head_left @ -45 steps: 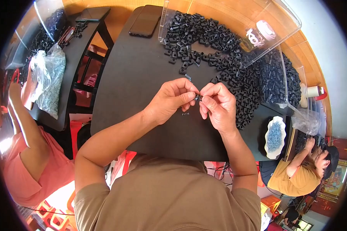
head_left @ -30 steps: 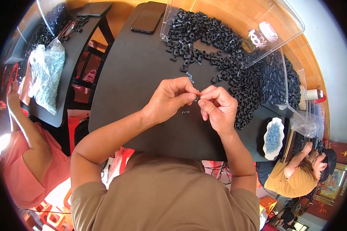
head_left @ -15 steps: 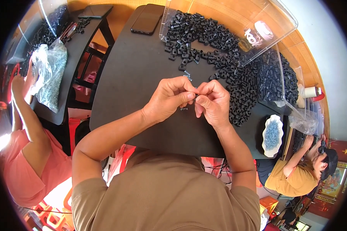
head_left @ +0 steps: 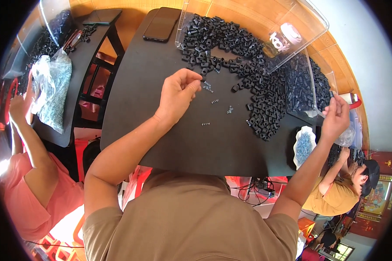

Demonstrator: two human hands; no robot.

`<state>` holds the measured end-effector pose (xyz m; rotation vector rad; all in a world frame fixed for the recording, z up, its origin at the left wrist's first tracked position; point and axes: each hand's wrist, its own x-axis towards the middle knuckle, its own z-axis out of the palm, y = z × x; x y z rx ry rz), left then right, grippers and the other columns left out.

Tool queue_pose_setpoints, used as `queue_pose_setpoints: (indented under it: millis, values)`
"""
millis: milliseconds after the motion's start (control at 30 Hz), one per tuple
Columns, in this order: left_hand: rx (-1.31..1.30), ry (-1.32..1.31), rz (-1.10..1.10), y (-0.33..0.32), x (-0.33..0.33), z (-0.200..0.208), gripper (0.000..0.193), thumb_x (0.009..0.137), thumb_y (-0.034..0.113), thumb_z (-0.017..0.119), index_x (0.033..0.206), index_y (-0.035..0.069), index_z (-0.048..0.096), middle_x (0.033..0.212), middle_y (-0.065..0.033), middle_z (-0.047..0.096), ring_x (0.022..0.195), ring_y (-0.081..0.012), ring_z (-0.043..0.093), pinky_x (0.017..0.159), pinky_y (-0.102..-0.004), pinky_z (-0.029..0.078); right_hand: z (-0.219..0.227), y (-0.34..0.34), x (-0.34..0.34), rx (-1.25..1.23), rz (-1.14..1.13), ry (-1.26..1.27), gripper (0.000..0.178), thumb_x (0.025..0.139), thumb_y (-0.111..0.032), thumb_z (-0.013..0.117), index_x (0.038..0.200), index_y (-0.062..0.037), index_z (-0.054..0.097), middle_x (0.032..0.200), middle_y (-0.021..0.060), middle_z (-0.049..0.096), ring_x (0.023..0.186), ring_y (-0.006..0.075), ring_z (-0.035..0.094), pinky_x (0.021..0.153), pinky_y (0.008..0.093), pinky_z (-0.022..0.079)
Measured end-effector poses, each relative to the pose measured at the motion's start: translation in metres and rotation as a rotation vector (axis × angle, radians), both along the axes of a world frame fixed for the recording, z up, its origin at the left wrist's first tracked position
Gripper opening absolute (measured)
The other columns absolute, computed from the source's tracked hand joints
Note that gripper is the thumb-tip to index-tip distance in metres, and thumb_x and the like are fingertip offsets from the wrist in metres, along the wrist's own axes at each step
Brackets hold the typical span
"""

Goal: The person assembles small plastic parts by hand, inserting tiny metal pins into them.

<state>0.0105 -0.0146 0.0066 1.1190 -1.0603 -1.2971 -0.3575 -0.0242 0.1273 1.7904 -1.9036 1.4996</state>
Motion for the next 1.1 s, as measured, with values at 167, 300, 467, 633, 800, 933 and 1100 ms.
queue_pose_setpoints:
  millis: [167, 300, 467, 633, 800, 933, 1100]
  values:
    - [-0.008, -0.052, -0.056, -0.002, -0.001, -0.002, 0.008, 0.088, 0.006, 0.054, 0.094, 0.003, 0.060, 0.076, 0.0002, 0.058, 0.063, -0.0036, 0.047, 0.057, -0.0182, 0.040, 0.004, -0.009, -0.050, 0.059, -0.111, 0.377, 0.015, 0.086, -0.004, 0.059, 0.101, -0.0017, 0.061, 0.085, 0.0058, 0.060, 0.062, 0.0098, 0.056, 0.053, 0.0224, 0.046]
    - [0.016, -0.085, -0.030, -0.004, -0.003, -0.006, 0.008, 0.088, 0.006, 0.055, 0.093, 0.003, 0.060, 0.076, 0.0001, 0.058, 0.063, -0.0037, 0.047, 0.057, -0.0183, 0.040, -0.017, 0.003, 0.024, -0.155, 0.086, 0.338, 0.013, 0.083, -0.004, 0.061, 0.095, -0.0004, 0.062, 0.088, 0.0089, 0.059, 0.070, 0.0165, 0.057, 0.063, 0.0275, 0.048]
    - [0.008, -0.131, -0.032, -0.002, -0.002, -0.008, 0.008, 0.087, 0.006, 0.055, 0.092, 0.002, 0.060, 0.076, 0.0000, 0.058, 0.063, -0.0039, 0.048, 0.057, -0.0185, 0.041, -0.058, -0.001, 0.114, 0.206, 0.604, 0.525, 0.022, 0.073, -0.003, 0.066, 0.094, -0.0066, 0.061, 0.085, 0.0086, 0.054, 0.073, 0.0274, 0.060, 0.060, 0.0364, 0.049]
    - [0.016, -0.052, -0.052, -0.004, -0.001, -0.009, 0.008, 0.087, 0.007, 0.055, 0.092, 0.002, 0.060, 0.076, -0.0001, 0.058, 0.064, -0.0041, 0.048, 0.058, -0.0189, 0.041, -0.089, -0.029, 0.132, 0.365, 0.597, 0.752, 0.025, 0.071, -0.003, 0.067, 0.095, -0.0052, 0.062, 0.085, 0.0078, 0.049, 0.076, 0.0268, 0.059, 0.062, 0.0378, 0.048]
    - [0.028, -0.058, -0.041, -0.003, -0.003, -0.005, 0.007, 0.086, 0.004, 0.056, 0.091, 0.002, 0.060, 0.074, 0.0002, 0.058, 0.064, -0.0048, 0.049, 0.057, -0.0197, 0.043, -0.090, -0.033, 0.137, 0.351, 0.677, 0.743, 0.019, 0.071, -0.004, 0.066, 0.089, -0.0037, 0.059, 0.083, 0.0082, 0.051, 0.075, 0.0260, 0.059, 0.061, 0.0378, 0.048]
    - [-0.068, -0.069, -0.135, 0.006, -0.013, 0.000, 0.011, 0.085, 0.005, 0.060, 0.096, 0.001, 0.060, 0.076, 0.0002, 0.058, 0.069, -0.0059, 0.051, 0.061, -0.0214, 0.045, -0.075, -0.015, 0.167, 0.224, 0.836, 0.551, 0.021, 0.067, -0.001, 0.067, 0.086, -0.0037, 0.058, 0.080, 0.0073, 0.054, 0.070, 0.0259, 0.059, 0.058, 0.0356, 0.048]
    - [-0.025, -0.014, -0.204, 0.011, -0.013, 0.001, 0.011, 0.085, 0.004, 0.060, 0.095, 0.000, 0.059, 0.079, -0.0015, 0.061, 0.065, -0.0050, 0.052, 0.058, -0.0200, 0.045, -0.080, -0.002, 0.185, 0.201, 0.882, 0.435, 0.028, 0.065, -0.001, 0.069, 0.091, -0.0040, 0.058, 0.081, 0.0086, 0.055, 0.069, 0.0242, 0.058, 0.054, 0.0317, 0.048]
